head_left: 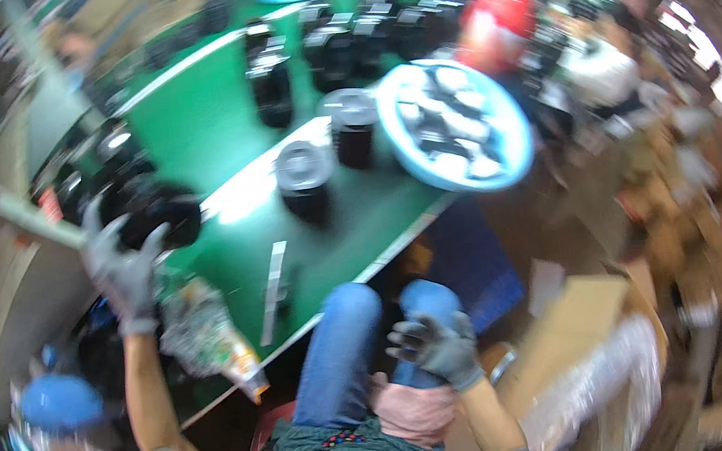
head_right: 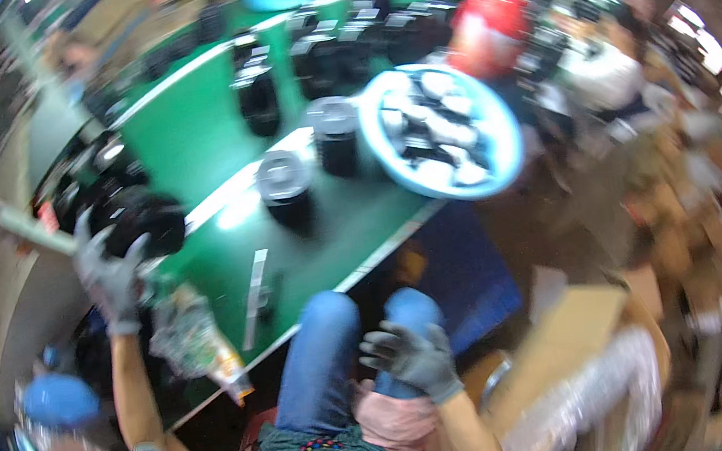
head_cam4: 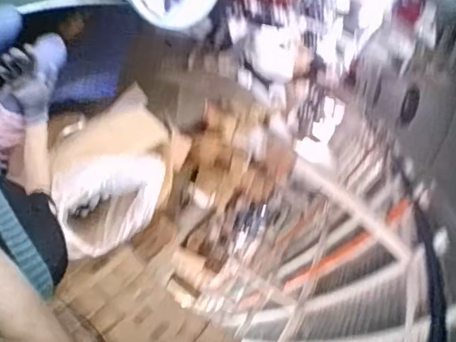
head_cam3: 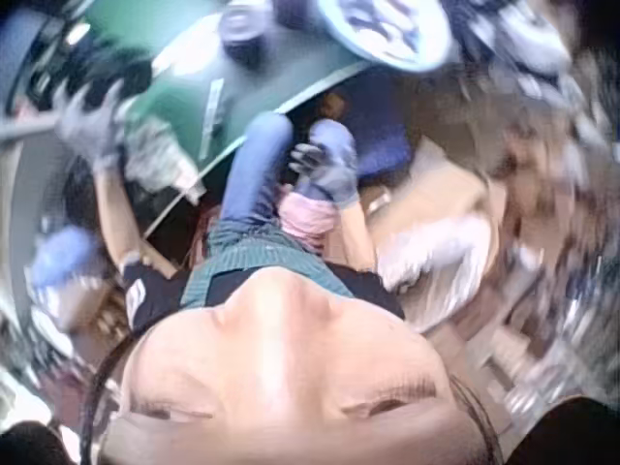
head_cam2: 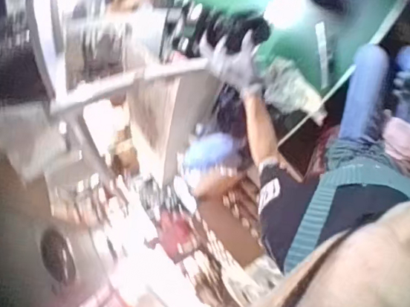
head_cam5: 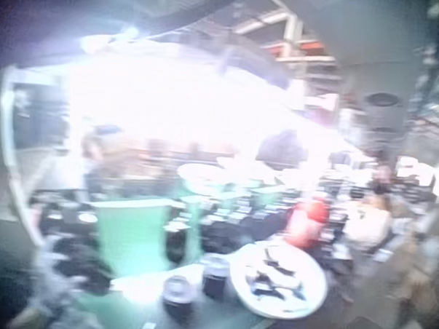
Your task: The person repeatedly picks up black kettles, inserts a metal rod into the base, and places the assembled units on a green workbench. The person also handles lids and other kettle parts, moving them between the bench and a nearby box.
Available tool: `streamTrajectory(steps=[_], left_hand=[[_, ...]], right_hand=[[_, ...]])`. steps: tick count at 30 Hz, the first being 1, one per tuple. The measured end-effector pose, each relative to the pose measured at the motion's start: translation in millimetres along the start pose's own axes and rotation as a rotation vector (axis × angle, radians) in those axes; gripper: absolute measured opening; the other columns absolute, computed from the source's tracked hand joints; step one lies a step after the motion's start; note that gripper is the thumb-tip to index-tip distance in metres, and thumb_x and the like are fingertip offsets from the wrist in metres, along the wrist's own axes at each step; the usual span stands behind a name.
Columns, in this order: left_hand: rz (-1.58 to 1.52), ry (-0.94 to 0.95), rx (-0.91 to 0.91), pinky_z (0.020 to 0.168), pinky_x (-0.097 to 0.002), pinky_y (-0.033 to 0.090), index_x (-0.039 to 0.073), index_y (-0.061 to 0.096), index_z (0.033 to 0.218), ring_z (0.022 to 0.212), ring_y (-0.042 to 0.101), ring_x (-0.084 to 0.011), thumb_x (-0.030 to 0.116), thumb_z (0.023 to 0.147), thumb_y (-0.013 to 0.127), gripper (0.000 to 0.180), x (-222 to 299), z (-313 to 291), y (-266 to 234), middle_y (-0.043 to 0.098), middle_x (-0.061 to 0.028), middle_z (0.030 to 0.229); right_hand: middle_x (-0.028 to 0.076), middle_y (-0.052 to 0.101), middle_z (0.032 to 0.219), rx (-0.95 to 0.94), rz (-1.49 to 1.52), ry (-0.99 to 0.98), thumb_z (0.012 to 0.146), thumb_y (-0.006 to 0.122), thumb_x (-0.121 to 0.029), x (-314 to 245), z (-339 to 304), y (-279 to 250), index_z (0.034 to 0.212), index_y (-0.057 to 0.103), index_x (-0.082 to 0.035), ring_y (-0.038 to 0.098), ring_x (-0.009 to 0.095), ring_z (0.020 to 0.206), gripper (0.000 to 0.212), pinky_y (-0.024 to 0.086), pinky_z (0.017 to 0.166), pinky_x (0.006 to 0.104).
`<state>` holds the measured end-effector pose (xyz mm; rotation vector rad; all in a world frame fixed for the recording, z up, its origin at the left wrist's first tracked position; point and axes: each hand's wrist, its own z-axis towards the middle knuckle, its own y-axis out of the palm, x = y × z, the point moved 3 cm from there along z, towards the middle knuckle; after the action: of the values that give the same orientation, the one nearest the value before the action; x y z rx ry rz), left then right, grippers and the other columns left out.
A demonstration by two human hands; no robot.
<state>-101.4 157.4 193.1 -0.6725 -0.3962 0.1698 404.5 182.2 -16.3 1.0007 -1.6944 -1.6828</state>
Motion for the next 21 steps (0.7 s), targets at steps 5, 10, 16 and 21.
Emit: streamTrajectory(steps=[5,10,16,21], left_hand=[[0.021,-0.069,-0.027,0.119,-0.0511,0.040,0.007,0.077,0.107,0.140,0.050,-0.0429,0.034,0.070,0.098,0.051,-33.2,40.6,65.1,0.054,-0.0227,0.155],[0.087,0.042,-0.137,0.112,-0.0485,0.048,0.009,0.082,0.108,0.127,0.062,-0.0422,0.039,0.067,0.096,0.053,-49.0,109.5,171.4,0.062,-0.0241,0.147],[0.124,-0.007,-0.132,0.108,-0.0495,0.053,0.022,0.082,0.119,0.128,0.063,-0.0411,0.052,0.068,0.096,0.061,-49.6,155.1,315.4,0.060,-0.0188,0.151],[-0.040,0.182,-0.082,0.111,-0.0501,0.051,0.017,0.076,0.130,0.131,0.061,-0.0433,0.053,0.081,0.086,0.062,-56.5,179.1,342.2,0.057,-0.0210,0.153]], right_hand=[[0.027,0.041,0.169,-0.096,-0.049,0.049,0.106,0.036,-0.074,-3.7,10.2,11.9,0.164,0.047,-0.010,0.031,0.047,0.160,0.087,0.011,0.132,0.0671],[0.029,0.035,0.172,-0.106,-0.026,0.055,0.105,0.041,-0.074,-4.9,22.5,12.6,0.168,0.040,-0.010,0.028,0.048,0.161,0.089,0.009,0.132,0.0681],[0.032,0.027,0.174,-0.083,-0.058,0.078,0.108,0.038,-0.071,-3.8,28.6,14.2,0.171,0.030,-0.010,0.022,0.051,0.162,0.089,0.004,0.132,0.0677],[0.033,0.026,0.174,-0.028,-0.138,0.094,0.109,0.034,-0.071,-2.6,32.1,20.0,0.172,0.027,-0.008,0.021,0.050,0.163,0.089,0.005,0.132,0.0672]])
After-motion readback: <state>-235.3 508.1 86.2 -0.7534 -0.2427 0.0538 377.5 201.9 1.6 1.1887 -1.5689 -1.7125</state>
